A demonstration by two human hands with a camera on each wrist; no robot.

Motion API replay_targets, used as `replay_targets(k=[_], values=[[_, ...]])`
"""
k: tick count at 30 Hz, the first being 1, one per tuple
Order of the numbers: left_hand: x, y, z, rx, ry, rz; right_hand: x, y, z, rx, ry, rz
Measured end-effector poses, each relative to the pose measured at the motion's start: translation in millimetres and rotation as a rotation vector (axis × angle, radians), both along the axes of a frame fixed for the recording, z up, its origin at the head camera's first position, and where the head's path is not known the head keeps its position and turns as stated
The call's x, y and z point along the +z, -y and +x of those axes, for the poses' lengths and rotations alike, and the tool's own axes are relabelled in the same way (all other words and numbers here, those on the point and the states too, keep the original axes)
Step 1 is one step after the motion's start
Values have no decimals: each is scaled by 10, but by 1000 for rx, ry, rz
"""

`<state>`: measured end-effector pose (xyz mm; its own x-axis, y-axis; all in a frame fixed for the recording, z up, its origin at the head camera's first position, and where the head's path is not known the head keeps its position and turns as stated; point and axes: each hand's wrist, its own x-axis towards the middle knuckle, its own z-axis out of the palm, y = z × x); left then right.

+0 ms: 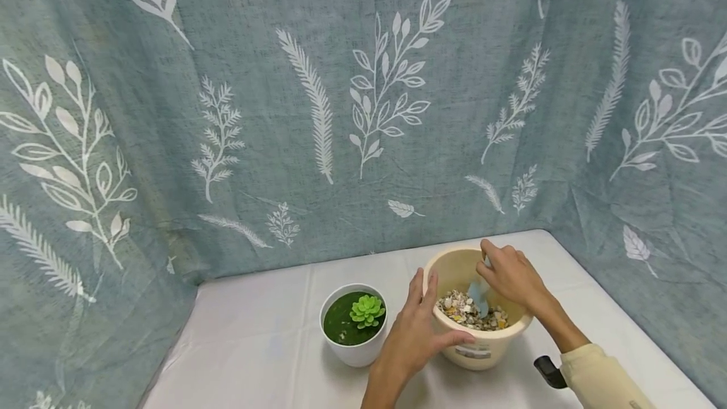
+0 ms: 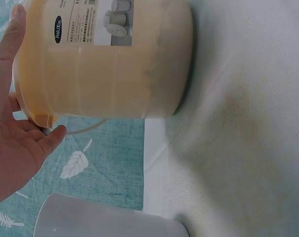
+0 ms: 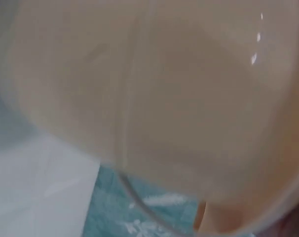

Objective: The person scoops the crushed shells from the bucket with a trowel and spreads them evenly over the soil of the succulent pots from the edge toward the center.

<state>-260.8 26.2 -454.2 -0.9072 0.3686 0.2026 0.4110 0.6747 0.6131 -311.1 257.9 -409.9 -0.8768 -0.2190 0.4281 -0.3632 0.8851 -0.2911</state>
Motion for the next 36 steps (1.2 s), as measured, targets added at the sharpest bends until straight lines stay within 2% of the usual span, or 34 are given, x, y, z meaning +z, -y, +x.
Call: replay_targets(k=[7,9,13,16,23,30,36], values=[[-3,-27,-19,4,-27,-19,-5,84,2,-131,244,-226],[-5,-24,-16,6,-33,-20,-12,110,9,-168,289,-274],[-20,-19,-17,2,-42,-14,-12,130,18,-223,328,-314],[-34,-14,-13,7,-43,-11,12,125,25,-234,358,-344],[-28,-30,-12,9,-47,-8,113,77,97,-219,411,-520],[-27,-56,-15,1,-65,-2,175,-49,199,-225,438,-621],[-44,-38,-6,23,-74,-9,212,-158,277,-220,483,-741]])
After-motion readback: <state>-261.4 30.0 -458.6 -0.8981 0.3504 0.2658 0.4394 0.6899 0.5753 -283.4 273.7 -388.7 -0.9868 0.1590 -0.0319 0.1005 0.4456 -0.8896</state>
